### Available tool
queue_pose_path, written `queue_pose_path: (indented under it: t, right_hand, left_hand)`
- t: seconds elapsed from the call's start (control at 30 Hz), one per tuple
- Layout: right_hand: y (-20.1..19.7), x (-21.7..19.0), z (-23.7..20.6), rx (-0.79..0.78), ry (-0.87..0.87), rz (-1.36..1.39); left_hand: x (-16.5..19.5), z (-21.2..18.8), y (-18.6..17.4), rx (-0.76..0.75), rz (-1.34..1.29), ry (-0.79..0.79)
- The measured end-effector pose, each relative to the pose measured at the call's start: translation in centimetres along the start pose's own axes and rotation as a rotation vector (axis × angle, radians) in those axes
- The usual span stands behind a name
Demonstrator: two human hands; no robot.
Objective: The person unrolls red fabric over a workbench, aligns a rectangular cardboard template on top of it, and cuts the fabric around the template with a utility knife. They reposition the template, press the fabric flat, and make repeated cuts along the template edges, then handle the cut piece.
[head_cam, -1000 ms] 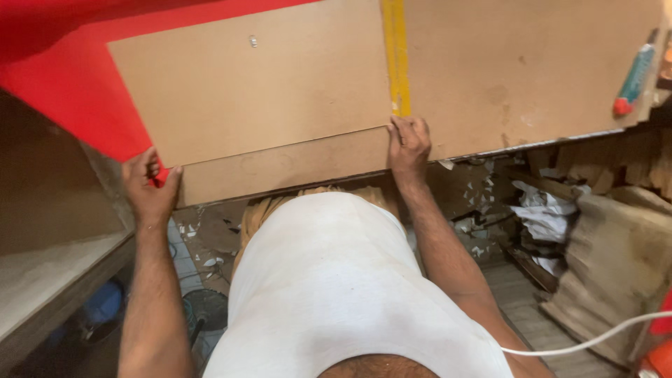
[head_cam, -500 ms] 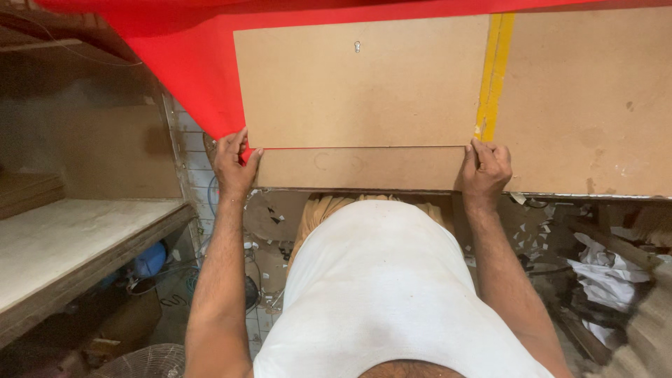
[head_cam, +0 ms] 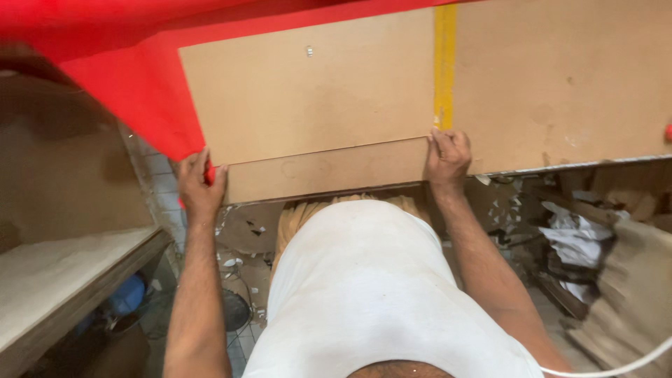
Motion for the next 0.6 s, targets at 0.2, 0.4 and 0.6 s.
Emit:
queue_pose_path:
  t: [0.2,0.4,0.6]
  right_hand:
    - [-0.8,0.0,0.5,0.013,0.012,0.010]
    - [-1.4,-0.7,0.7,0.012,0.038,0.028]
    - [-1.8,-0.9,1.0,-0.023,0.036,0.022]
  left_hand:
    - [-1.0,-0.4,1.0,-0.069,-0.161,-0.133]
    - [-0.6,-0.5,0.8,-0.073,-0.008,-0.044]
    - [-0.8,-0.4,0.8,-0.099,-0.101,-0.134]
Point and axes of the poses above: each hand's wrist, its own z-axis towards the middle knuckle, its own y-axis out of the palm, x = y × z, the point moved 7 cm from there along z, towards the middle knuckle
